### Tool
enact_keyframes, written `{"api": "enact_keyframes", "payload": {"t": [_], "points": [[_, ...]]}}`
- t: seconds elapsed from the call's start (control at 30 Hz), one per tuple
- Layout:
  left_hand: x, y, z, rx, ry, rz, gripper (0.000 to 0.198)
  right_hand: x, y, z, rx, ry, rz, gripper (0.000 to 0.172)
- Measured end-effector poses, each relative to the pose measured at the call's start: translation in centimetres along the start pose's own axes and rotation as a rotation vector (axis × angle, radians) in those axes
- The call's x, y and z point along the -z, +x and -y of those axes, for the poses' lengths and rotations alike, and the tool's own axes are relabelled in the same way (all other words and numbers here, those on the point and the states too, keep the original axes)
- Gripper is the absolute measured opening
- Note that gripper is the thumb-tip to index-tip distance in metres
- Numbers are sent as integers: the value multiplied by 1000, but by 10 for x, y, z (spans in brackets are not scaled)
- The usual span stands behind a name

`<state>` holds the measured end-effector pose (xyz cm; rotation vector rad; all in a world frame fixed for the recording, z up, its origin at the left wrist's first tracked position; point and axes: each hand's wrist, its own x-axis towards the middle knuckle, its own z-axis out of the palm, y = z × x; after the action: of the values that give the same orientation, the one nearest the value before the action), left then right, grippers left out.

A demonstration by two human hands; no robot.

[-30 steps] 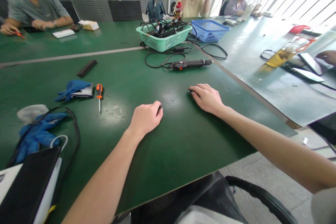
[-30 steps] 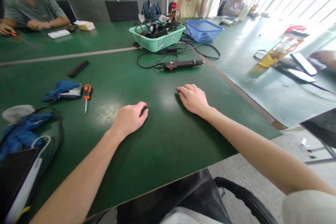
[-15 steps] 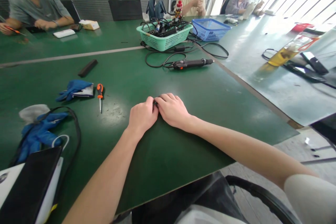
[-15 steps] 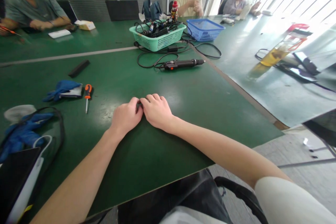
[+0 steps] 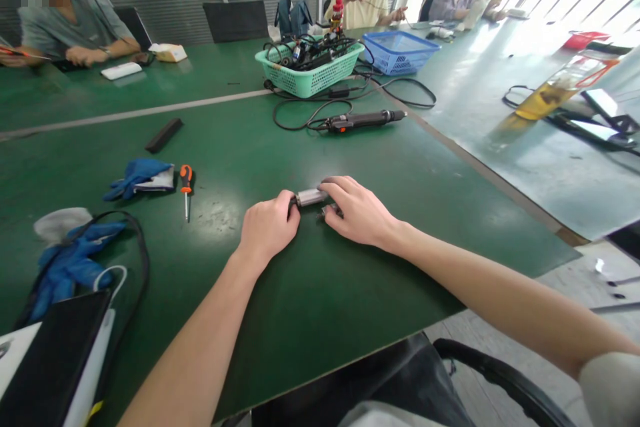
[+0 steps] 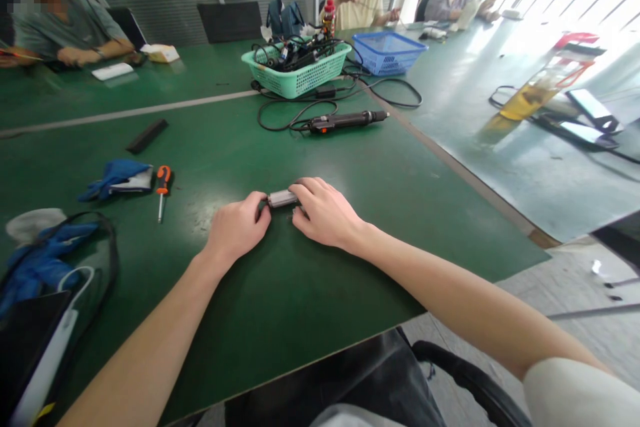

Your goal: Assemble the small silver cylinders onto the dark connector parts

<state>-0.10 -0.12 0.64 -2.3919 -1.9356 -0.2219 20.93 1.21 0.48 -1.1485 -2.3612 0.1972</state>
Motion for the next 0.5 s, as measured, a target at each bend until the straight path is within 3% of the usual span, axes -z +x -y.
{"api": "enact_keyframes", "payload": {"t": [0.2, 0.5], "points": [[-1, 5, -3, 8, 7, 16, 29, -1, -6, -11, -87, 108, -43, 30], [-3, 4, -1, 32, -12, -25, 31, 2, -5, -8, 15, 99, 64, 20]]}}
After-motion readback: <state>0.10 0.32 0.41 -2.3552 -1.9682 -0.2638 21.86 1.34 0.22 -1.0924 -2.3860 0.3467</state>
